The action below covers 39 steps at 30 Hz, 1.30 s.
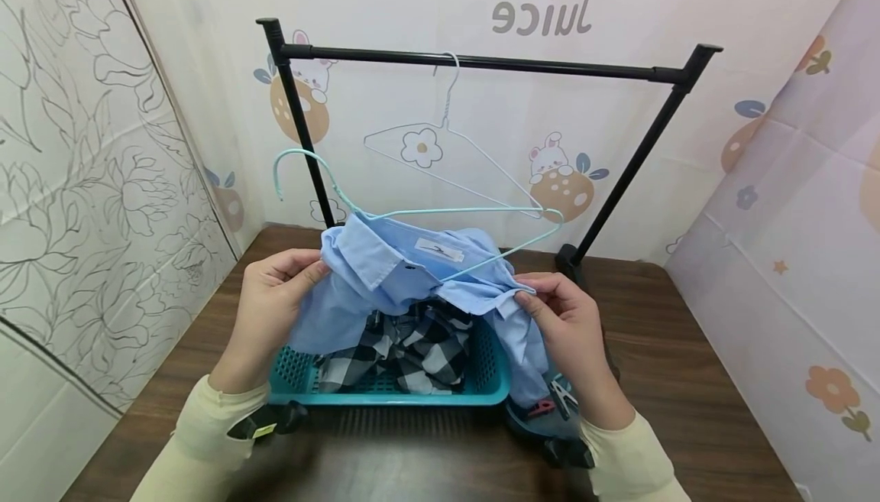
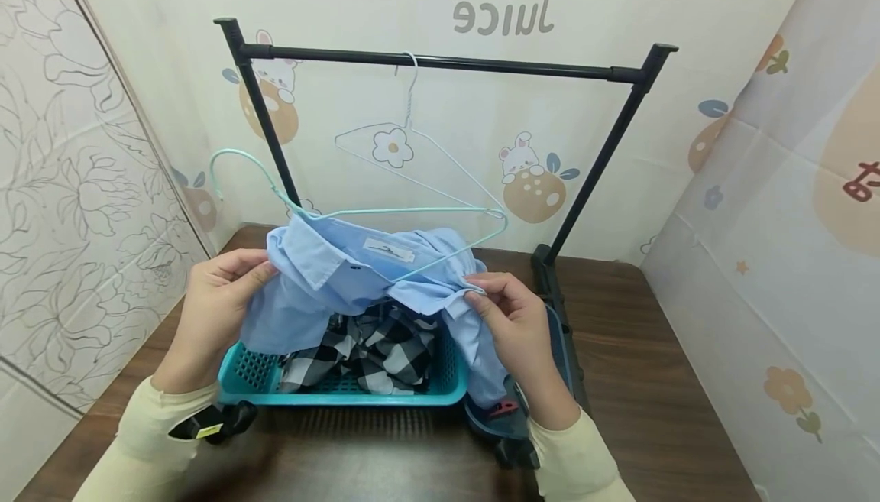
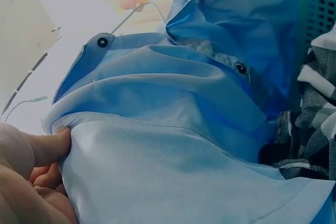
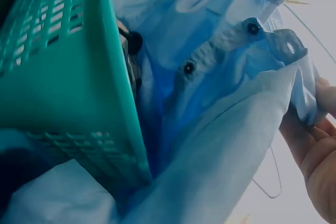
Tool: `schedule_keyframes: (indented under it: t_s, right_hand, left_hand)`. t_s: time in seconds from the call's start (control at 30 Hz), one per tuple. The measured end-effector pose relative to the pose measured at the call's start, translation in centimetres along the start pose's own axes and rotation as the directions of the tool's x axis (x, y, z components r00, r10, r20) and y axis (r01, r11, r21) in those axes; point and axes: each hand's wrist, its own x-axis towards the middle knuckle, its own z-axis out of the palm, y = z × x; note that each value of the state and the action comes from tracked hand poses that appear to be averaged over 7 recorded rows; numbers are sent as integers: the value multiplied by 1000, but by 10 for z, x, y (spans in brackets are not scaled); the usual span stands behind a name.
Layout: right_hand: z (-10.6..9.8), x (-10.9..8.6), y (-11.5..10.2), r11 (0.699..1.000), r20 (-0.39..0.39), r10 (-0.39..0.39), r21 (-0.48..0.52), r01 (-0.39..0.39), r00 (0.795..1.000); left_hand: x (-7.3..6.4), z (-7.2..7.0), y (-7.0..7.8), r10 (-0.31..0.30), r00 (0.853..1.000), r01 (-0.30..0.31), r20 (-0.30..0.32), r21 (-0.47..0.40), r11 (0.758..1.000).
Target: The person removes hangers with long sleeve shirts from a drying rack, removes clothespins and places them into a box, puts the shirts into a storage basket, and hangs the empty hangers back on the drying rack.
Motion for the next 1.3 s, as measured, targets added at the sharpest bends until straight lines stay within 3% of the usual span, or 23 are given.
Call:
schedule_keyframes:
  t_s: [0.17, 0.3, 0.43, 0.57, 0.73, 0.83, 0.93, 1.03, 1.17, 1.3]
  right_hand:
    - [0, 0, -2, 979, 29, -113, -169, 117, 993]
    - [0, 2, -3, 925, 108, -235, -281, 256, 966]
    - [1, 3, -1, 847, 227, -335, -353, 397, 915]
    - [3, 2, 3, 756, 359, -398, -392, 524, 844]
    - [5, 1, 9, 691, 508, -380, -400, 602, 773]
    - [7, 1, 11, 679, 591, -326, -396, 618, 738]
    - [8, 1, 11, 691, 654, -265, -384, 613, 709]
    - [3, 1, 7, 700, 665, -232, -392, 597, 710]
    - [-13, 4, -1, 698, 583, -280, -422, 579, 763]
    - [-34, 8, -9, 684, 412, -420, -441, 580, 809]
  left_hand:
    - [-1, 0, 3, 7, 1000, -7, 5, 3, 1000]
    - [-3, -1, 5, 12, 1000, -12, 1, 16, 1000]
    - [-3, 0, 5, 11, 1000, -11, -4, 17, 1000]
    - [-2, -1, 3, -3, 1000, 3, 2, -19, 1000]
    - [0, -1, 2, -15, 1000, 16, 11, -63, 998]
    - [0, -1, 2, -10, 1000, 10, 14, -46, 999]
    - [-1, -1, 2, 1, 1000, -1, 17, -3, 1000]
    - [-2, -1, 1, 9, 1000, -10, 22, 33, 999]
    - [-2, -2, 2, 33, 999, -35, 32, 74, 997]
    - [-2, -3, 3, 57, 997, -63, 52, 120, 991]
